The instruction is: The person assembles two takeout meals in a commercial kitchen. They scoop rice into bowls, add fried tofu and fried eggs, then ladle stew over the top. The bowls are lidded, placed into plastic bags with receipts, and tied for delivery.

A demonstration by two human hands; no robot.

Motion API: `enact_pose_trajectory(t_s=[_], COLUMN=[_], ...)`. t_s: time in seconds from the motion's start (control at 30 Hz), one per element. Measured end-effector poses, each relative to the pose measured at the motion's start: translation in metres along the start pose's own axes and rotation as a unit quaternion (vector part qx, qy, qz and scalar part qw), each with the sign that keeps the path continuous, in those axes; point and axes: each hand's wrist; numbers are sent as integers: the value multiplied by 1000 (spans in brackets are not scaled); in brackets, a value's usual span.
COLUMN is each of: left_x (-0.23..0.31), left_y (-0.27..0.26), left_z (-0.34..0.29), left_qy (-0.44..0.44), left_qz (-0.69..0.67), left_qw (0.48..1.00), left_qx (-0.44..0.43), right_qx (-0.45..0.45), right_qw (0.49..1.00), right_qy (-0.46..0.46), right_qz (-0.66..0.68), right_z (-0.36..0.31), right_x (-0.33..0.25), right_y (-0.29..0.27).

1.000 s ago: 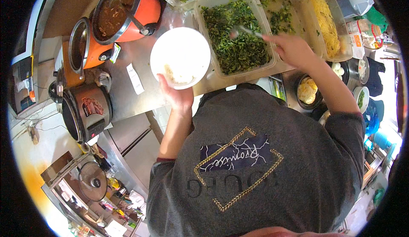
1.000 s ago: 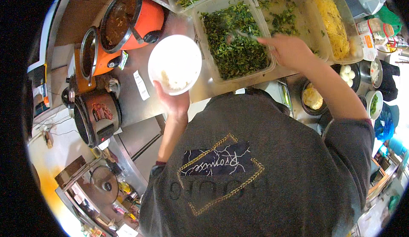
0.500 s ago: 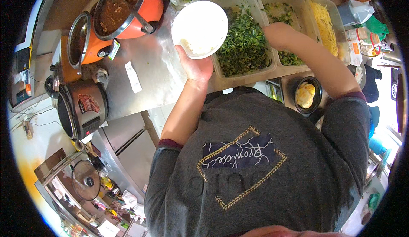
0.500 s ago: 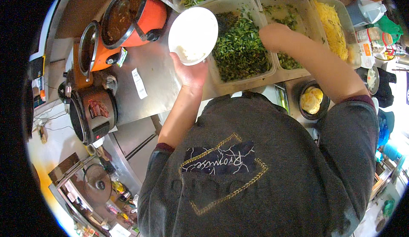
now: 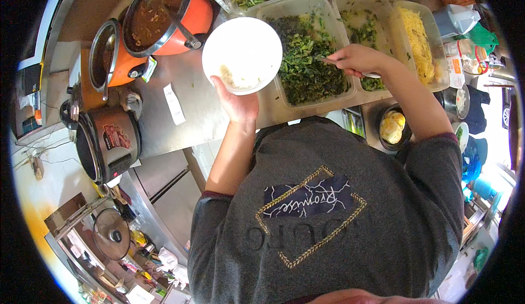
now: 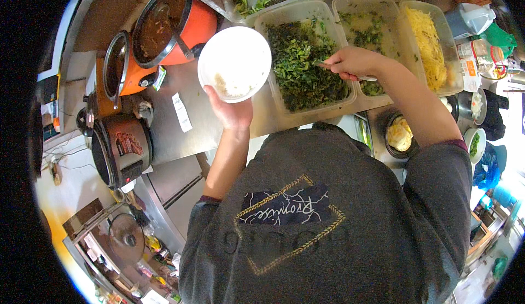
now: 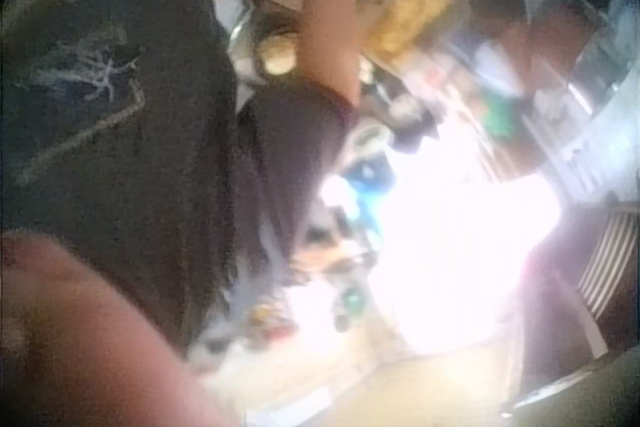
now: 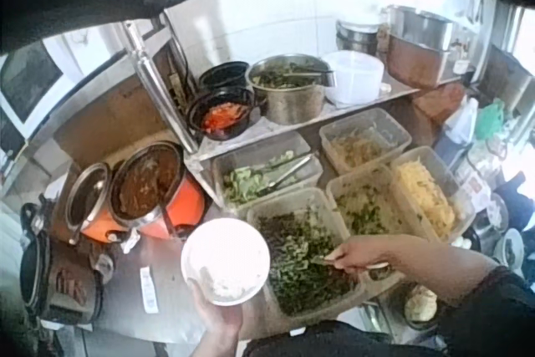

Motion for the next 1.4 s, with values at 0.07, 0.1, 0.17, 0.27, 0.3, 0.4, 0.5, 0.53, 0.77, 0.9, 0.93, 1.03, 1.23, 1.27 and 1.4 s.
enact_pose_trajectory(t_s=[0.07, 0.1, 0.17, 0.27, 0.3, 0.4, 0.5, 0.53, 0.77, 0.9, 0.93, 1.03, 1.23, 1.27, 1.4], left_x=[7, 9, 10, 2, -3, -20, -35, -37, -33, -32, -29, -19, -4, -4, -4], left_y=[-3, -5, -8, -10, -9, -1, 11, 14, 19, 16, 14, 9, -4, -5, -10], left_z=[-8, -12, -17, -16, -14, -5, 9, 12, 17, 17, 16, 9, -1, -1, 0], left_qy=[47, 54, 81, 101, 101, 18, -76, -92, -133, -147, -164, -128, -119, -113, -109], left_qz=[48, 64, 103, 135, 158, 69, -17, -24, -37, -16, -48, -30, -29, -29, -46], left_qw=[998, 996, 990, 985, 982, 997, 997, 995, 989, 988, 985, 991, 992, 993, 993], left_qx=[-7, 25, 51, 41, 36, 27, -9, -34, -46, -43, -16, -6, 4, 6, 8], right_qx=[1, 5, 26, 51, 57, 100, 299, 288, 346, 176, 168, 189, 340, 326, 339], right_qw=[1000, 1000, 998, 998, 998, 993, 889, 909, 919, 976, 974, 960, 871, 857, 915], right_qy=[1, 0, 10, 7, -1, 7, -136, -87, -72, -67, -77, -75, -22, 27, -42], right_qz=[0, -13, -52, -19, -8, -54, -320, -290, -178, 108, 132, 193, -353, -398, -214], right_z=[-5, -9, -20, -43, -51, -67, -67, -66, -61, -62, -62, -56, -21, -19, -33], right_x=[-5, -9, -20, -41, -48, -67, -78, -79, -73, -66, -63, -48, -23, -23, -36], right_y=[-2, -3, -6, -8, -8, 2, 22, 25, 28, 21, 18, 12, 23, 26, 42])
Point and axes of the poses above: each hand's wrist, its own z-axis towards the middle knuckle, its own y-axis out of the palm, x = y × z, and after that the axes turned 15 degrees about -z, right-handed
